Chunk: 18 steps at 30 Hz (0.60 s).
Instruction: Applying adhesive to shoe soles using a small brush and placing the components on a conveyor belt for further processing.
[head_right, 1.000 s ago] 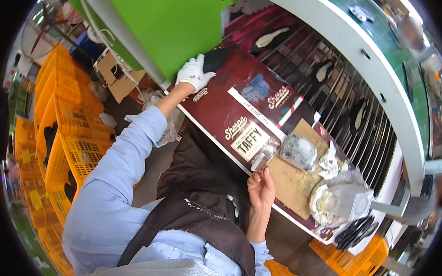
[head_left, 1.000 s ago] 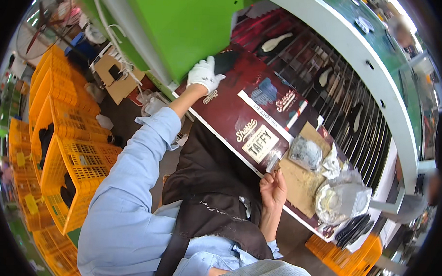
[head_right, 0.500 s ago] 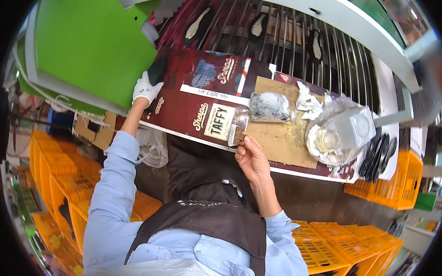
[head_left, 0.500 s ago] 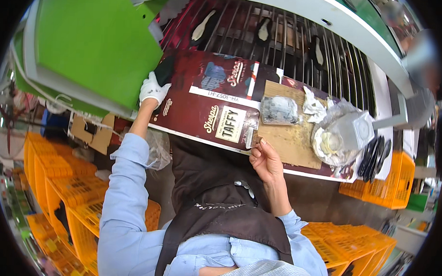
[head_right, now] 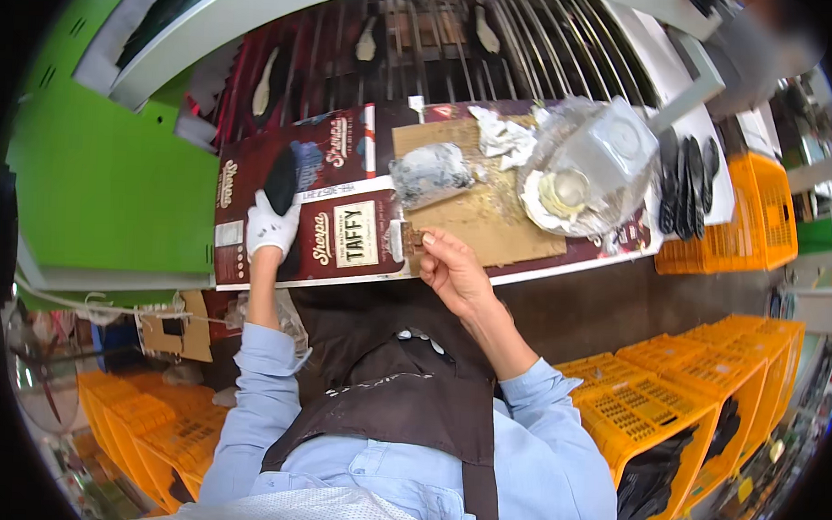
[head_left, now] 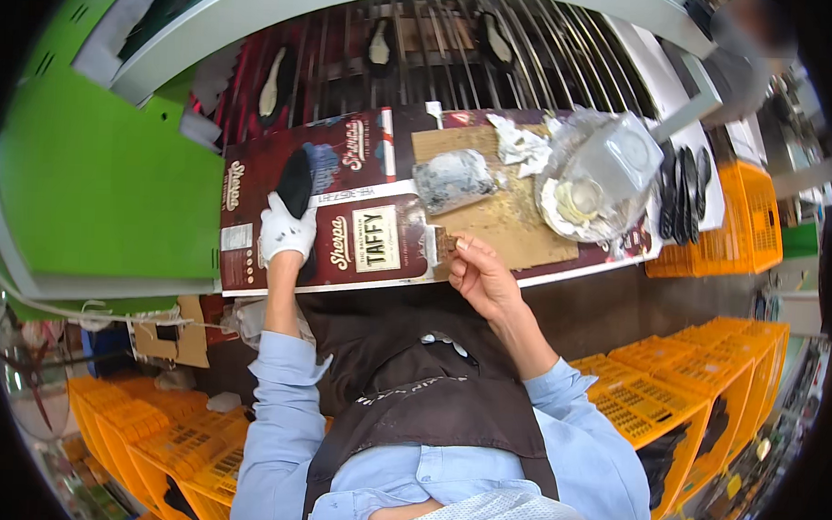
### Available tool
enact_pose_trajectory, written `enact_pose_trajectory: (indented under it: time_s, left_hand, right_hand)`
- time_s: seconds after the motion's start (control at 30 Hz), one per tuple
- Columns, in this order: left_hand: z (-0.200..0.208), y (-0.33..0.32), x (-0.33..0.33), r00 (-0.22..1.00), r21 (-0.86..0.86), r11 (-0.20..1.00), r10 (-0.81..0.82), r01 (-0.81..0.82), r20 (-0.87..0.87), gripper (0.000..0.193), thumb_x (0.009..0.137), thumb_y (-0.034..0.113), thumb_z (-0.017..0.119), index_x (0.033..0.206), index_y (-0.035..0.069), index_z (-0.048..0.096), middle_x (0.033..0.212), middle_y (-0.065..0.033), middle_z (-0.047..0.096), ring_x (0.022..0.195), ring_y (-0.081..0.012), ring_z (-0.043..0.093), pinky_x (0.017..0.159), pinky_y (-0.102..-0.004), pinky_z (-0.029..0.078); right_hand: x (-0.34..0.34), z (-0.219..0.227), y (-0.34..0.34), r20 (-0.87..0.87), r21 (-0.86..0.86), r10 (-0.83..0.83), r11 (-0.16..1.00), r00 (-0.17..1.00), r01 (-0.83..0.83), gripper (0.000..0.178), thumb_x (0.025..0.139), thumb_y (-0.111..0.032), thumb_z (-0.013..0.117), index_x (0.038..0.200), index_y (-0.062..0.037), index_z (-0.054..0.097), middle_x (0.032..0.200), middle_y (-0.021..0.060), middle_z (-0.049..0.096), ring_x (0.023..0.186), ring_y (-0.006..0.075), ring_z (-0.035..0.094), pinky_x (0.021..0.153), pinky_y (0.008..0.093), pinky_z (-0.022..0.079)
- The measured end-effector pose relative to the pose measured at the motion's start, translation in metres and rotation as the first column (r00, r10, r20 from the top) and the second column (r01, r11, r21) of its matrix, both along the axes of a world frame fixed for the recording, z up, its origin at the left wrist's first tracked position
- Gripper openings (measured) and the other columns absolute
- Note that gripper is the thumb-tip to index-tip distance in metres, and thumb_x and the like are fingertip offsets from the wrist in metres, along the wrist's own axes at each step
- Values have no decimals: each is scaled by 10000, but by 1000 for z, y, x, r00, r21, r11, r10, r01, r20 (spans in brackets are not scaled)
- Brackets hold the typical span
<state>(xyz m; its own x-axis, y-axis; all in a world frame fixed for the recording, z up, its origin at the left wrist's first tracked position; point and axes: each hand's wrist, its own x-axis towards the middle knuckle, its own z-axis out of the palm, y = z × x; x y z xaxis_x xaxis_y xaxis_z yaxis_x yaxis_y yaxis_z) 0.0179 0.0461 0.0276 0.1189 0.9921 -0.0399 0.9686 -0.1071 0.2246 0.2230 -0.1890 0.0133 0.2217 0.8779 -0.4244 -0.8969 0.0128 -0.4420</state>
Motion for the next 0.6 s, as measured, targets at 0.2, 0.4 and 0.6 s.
enact_pose_trajectory:
  time_s: [0.2,0.4,0.6]
  left_hand:
    - [-11,-6,3,997,26,997,-68,69,-35,870,842,515,623,1440,-20,289,1193,-297,536,1067,-436,578,907,-481,487]
    - [4,-8,-28,946,-162,981,-49,106,322,990,814,530,678,1475,-53,226,1447,-305,376,1339,-399,401,1096,-391,335]
    - [-12,-52,-34,976,52,976,-210,213,-51,834,855,429,647,1449,-34,289,1401,-288,409,1204,-439,493,1010,-453,428]
  right_hand:
    - [60,26,-27,545,-26,-176,974,820,226,211,894,-102,672,1093,-45,635,829,-39,617,668,33,536,585,166,423]
    - [142,65,-55,983,30,-113,879,145,476,217,869,-90,684,1067,-6,648,850,-1,646,658,54,545,598,218,450]
    - [164,69,-59,795,15,318,841,-517,540,227,821,-92,705,1023,0,659,862,101,662,640,143,582,611,282,475]
